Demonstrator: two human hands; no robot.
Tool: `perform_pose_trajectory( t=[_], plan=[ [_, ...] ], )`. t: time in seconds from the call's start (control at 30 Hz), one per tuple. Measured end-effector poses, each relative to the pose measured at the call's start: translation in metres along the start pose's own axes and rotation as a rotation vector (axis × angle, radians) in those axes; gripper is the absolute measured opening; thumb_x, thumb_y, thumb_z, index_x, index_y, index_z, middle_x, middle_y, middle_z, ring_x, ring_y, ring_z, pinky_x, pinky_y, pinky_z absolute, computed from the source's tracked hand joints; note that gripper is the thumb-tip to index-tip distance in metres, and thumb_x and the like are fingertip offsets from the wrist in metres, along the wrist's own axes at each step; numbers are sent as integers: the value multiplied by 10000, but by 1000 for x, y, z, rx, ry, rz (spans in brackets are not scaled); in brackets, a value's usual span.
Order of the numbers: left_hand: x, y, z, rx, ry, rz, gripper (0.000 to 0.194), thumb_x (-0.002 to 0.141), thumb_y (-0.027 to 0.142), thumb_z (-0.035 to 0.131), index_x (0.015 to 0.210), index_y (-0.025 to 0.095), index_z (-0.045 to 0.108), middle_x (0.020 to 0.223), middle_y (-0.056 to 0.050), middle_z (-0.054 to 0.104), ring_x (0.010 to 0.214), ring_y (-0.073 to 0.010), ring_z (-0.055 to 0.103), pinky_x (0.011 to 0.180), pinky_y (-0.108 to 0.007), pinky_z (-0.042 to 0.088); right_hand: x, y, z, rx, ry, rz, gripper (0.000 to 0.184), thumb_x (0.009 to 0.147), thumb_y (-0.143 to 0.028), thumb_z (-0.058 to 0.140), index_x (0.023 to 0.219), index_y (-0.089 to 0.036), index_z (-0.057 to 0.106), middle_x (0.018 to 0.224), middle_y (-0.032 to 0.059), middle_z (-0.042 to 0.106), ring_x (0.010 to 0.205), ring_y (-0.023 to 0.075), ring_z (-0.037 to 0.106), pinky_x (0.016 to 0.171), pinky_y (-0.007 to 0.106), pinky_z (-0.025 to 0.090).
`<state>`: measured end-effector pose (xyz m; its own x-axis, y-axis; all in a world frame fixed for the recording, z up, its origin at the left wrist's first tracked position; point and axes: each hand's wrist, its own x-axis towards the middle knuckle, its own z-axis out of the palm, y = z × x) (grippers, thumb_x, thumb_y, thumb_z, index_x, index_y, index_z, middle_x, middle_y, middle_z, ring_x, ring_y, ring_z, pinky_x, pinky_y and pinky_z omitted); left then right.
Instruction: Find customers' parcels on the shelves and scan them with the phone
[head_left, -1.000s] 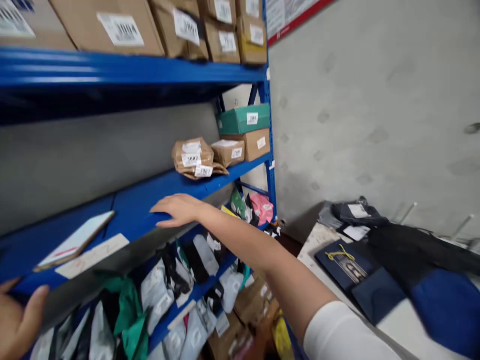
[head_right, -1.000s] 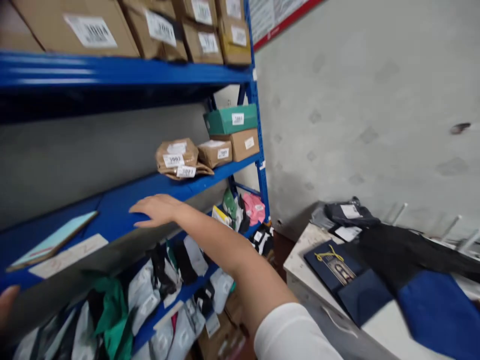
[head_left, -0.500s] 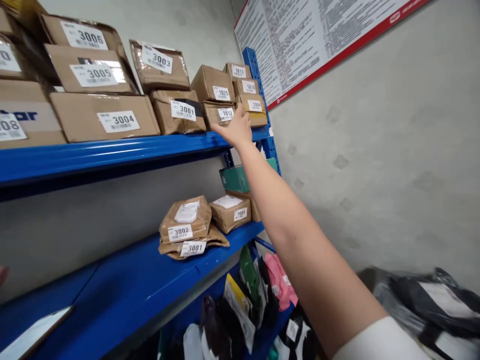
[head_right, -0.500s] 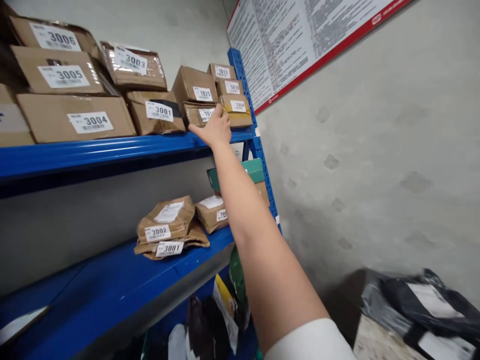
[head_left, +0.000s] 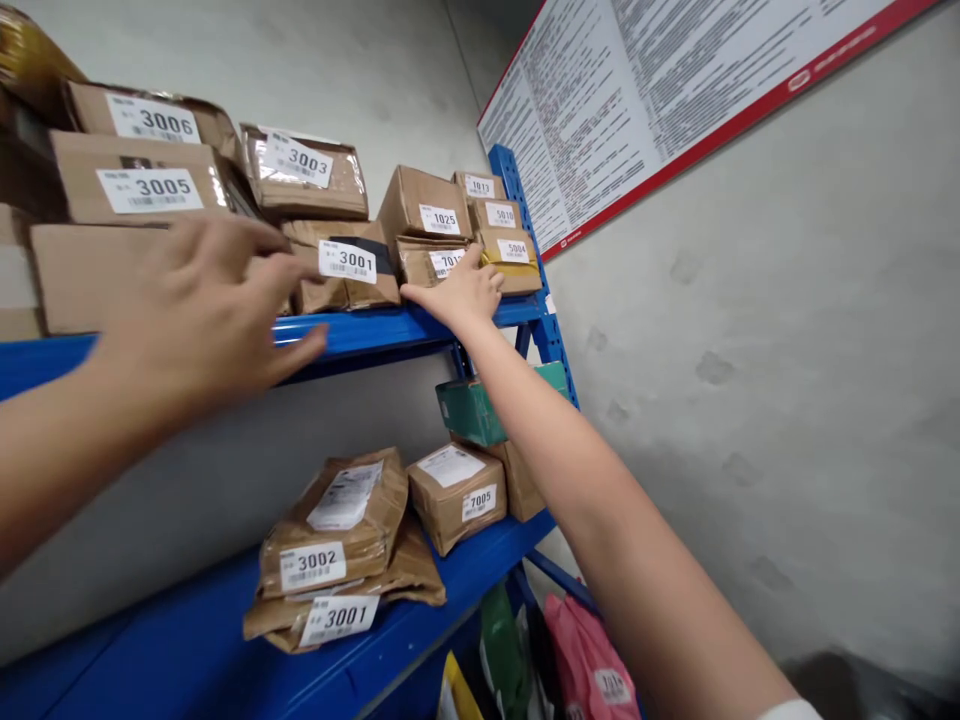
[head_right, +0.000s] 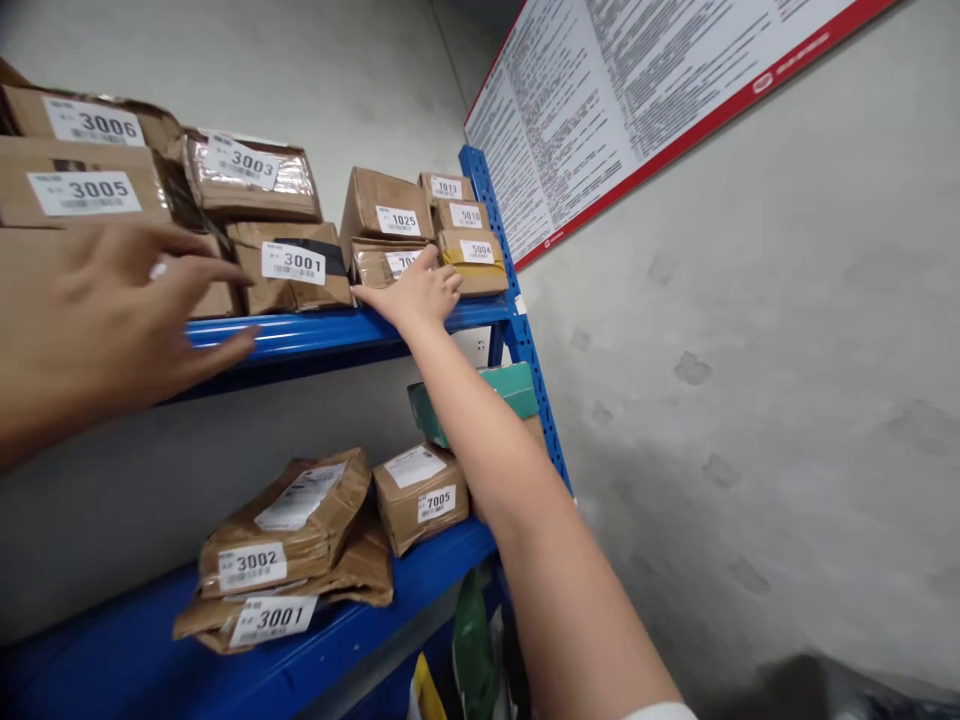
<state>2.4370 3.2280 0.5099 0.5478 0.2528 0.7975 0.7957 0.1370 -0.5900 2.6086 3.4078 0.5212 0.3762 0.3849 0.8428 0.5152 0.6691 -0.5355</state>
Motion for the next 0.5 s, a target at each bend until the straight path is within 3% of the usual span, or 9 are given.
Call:
perform_pose_trajectory(
  t=[0.07, 0.17, 0.27, 0.37, 0.5],
  plan=[
    [29, 23, 20, 60, 19, 69, 665, 872, 446, 524, 1409, 87, 368, 1430, -163, 356, 1367, -332, 275, 1151, -477, 201, 2, 3, -10, -12, 7, -25, 1211, 505, -682, 762, 1392, -43, 242, 1292, 317, 439, 1250, 485, 377, 996, 620, 330],
    [69, 50, 50, 9, 38, 55, 960, 736, 430, 701, 1465, 45, 209, 1470, -209, 298, 1375, -342, 263, 1150, -423, 235, 15, 4, -24, 7, -29, -37, 1203, 557, -737, 695, 1424, -88, 171, 1346, 311, 398, 1289, 509, 325, 1008, 674, 274],
    [96, 66, 71, -47, 42, -52, 1038, 634, 389, 781, 1433, 9, 238, 1452, -249, 311, 1362, -379, 276, 1138, -430, 247, 41, -4, -30, 62, -43, -34, 1156, 640, -785, 593, 1430, -86, 119, 1373, 313, 379, 1313, 502, 305, 1028, 689, 244],
    [109, 74, 78, -52, 42, -239, 966, 611, 357, 793, 1378, 9, 320, 1385, -257, 380, 1292, -410, 350, 1077, -465, 320, 69, -21, -27, 125, -80, -27, 1182, 626, -799, 600, 1404, -55, 111, 1378, 317, 371, 1326, 479, 301, 1063, 664, 235],
    [117, 77, 77, -38, 29, -332, 968, 567, 354, 826, 1335, -3, 358, 1361, -260, 410, 1252, -417, 375, 1024, -481, 367, 89, -48, -21, 136, -187, 59, 1217, 552, -728, 717, 1382, -84, 103, 1426, 294, 282, 1336, 462, 292, 1056, 662, 271]
  ],
)
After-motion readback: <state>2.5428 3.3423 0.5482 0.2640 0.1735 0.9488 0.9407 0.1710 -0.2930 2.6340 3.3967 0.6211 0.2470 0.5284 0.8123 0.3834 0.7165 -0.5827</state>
